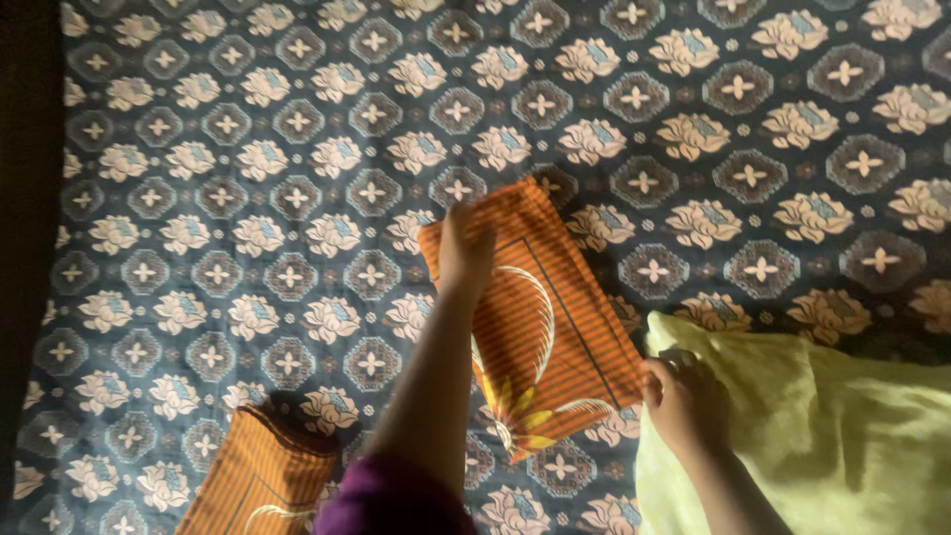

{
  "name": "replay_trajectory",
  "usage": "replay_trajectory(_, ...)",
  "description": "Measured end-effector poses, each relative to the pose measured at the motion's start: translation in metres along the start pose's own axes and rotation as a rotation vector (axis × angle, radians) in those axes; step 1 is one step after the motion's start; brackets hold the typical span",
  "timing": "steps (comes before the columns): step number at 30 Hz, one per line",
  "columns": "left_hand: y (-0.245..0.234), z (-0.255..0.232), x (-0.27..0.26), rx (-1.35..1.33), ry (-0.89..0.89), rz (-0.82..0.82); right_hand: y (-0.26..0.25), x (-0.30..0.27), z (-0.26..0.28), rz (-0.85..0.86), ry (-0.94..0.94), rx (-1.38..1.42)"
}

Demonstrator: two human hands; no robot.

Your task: The person folds a patterned pillowcase and a cloth on a bed, then moves to a side table to place them there, and subsequently picks up and folds two different patterned pillowcases before handling a bedsheet on the bed.

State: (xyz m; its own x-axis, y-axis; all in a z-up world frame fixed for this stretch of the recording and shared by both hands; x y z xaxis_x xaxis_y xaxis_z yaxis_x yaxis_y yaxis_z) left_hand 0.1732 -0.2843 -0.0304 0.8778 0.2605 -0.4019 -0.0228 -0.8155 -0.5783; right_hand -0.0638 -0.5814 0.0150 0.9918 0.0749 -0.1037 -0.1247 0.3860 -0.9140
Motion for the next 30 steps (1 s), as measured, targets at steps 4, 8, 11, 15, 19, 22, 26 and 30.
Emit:
replay_trajectory(4,-0.024,0.101,-0.091,0.138,-0.062,-0.403,0.045,0.025,-0.026,-0.093,-0.096,0.238)
replay_trajectory(8,0.019,0.192,-0.158,0.029,-0.457,-0.059,0.091,0.046,-0.044,-0.040,-0.038,0.233)
replay_trajectory(11,0.026,0.212,-0.187,0.133,-0.482,0.063,0.090,0.064,-0.045,0.335,0.241,0.231)
replay_trajectory(15,0.020,0.216,-0.201,-0.068,-0.592,0.256,0.080,0.067,-0.027,0.538,0.309,0.231)
replay_trajectory(19,0.007,0.209,-0.207,-0.361,-0.618,0.186,0.109,0.044,-0.029,0.531,0.325,0.469)
replay_trajectory(22,-0.017,0.226,-0.219,-0.336,-0.760,0.173,0.152,0.005,-0.038,0.691,0.550,0.587)
replay_trajectory(26,-0.046,0.264,-0.249,-0.127,-0.640,0.095,0.172,-0.064,-0.025,0.666,0.589,0.809)
replay_trajectory(30,-0.066,0.298,-0.302,-0.080,-0.809,0.204,0.165,-0.144,0.003,0.573,0.687,1.165)
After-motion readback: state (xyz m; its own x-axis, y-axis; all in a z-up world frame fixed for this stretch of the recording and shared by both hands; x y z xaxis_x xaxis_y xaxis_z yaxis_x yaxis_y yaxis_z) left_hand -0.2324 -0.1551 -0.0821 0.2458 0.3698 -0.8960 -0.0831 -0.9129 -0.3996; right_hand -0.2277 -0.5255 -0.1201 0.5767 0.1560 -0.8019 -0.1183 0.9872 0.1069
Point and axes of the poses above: each hand's wrist, its own x-axis towards the middle knuckle, its own y-axis out of the palm, z = x × y, the point moved 4 cm from there along x, towards the middle knuckle, and after that the axes turned 11 degrees about -y, right-handed, at the moved point
